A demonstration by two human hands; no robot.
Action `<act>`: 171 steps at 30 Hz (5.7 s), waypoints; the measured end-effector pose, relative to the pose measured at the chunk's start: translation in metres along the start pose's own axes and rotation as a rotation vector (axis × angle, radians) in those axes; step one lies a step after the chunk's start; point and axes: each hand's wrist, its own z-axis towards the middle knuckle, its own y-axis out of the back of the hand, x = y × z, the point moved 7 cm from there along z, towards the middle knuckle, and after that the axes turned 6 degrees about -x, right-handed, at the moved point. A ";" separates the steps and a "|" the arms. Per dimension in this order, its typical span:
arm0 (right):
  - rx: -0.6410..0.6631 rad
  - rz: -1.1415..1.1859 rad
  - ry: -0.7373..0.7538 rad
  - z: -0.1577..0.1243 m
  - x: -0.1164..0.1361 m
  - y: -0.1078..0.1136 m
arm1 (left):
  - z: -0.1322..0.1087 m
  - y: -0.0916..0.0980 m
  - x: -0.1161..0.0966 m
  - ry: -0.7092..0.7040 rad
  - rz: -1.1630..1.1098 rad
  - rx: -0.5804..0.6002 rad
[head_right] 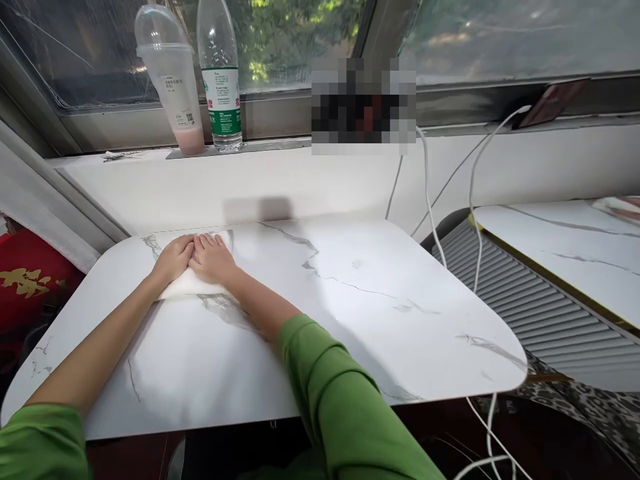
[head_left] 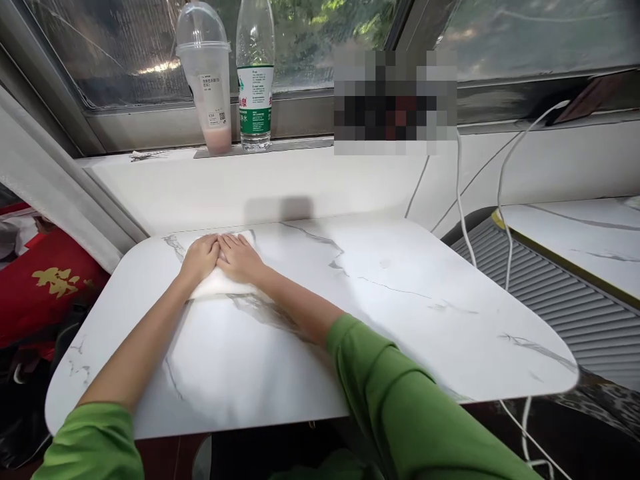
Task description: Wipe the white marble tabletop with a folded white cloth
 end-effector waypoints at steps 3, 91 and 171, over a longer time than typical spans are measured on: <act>-0.033 -0.006 -0.004 0.026 -0.006 -0.006 | 0.021 -0.001 0.018 0.045 -0.058 -0.018; -0.065 0.039 0.299 -0.095 0.106 0.002 | -0.160 0.051 -0.009 0.054 0.161 0.046; -0.320 0.039 -0.131 -0.058 -0.186 0.095 | 0.045 -0.105 -0.169 -0.169 0.011 0.089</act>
